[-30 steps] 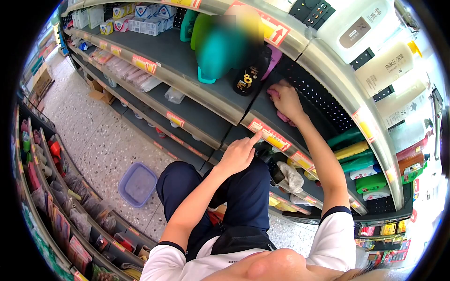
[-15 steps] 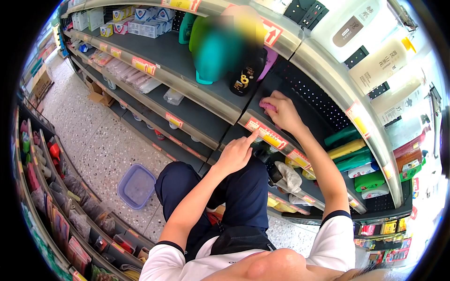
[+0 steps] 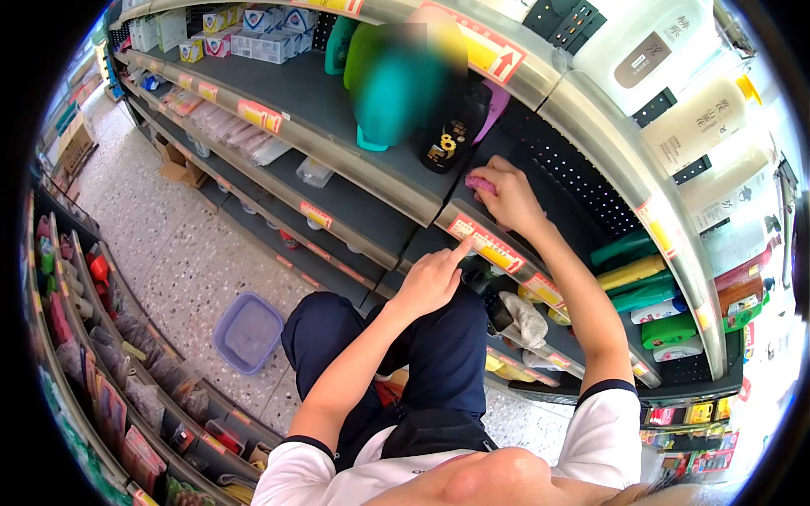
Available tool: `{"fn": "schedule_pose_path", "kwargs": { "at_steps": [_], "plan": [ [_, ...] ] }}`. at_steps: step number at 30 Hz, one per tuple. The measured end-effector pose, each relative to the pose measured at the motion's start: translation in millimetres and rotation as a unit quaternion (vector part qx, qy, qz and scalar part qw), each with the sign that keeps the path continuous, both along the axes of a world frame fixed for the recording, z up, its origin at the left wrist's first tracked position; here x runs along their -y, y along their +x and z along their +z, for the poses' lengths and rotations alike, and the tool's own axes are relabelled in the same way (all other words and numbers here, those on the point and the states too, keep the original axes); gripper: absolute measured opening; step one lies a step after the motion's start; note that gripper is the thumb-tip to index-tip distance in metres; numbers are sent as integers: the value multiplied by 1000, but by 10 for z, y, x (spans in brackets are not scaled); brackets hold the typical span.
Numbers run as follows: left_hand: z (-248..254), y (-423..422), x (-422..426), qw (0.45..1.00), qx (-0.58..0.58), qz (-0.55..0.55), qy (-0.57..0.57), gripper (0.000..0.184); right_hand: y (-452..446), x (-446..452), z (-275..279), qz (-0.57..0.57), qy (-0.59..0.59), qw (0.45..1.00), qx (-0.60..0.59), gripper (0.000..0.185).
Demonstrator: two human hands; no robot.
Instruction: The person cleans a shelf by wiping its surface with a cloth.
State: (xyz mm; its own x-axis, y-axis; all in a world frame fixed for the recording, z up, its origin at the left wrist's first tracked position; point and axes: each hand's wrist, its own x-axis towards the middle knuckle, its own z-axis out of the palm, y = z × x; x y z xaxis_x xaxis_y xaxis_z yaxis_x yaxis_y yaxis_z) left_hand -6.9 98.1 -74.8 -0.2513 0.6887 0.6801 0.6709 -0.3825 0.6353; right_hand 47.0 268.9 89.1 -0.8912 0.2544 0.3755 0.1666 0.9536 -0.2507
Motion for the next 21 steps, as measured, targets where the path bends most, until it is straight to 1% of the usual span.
{"fn": "schedule_pose_path", "kwargs": {
  "at_steps": [3,9,12,21],
  "plan": [
    [17,-24,11,1000,-8,3,4,76,-85,-65,-30,-20,17,1000,-2,21],
    [13,-31,17,1000,-13,2,4,77,-204,-164,-14,-54,15,998,-13,19],
    [18,-27,20,1000,-11,1,4,78,-262,-307,-58,-69,-17,997,-18,19],
    [25,-31,37,1000,-14,4,-5,78,-398,-603,-133,-130,60,990,-13,17]
  ]
}}
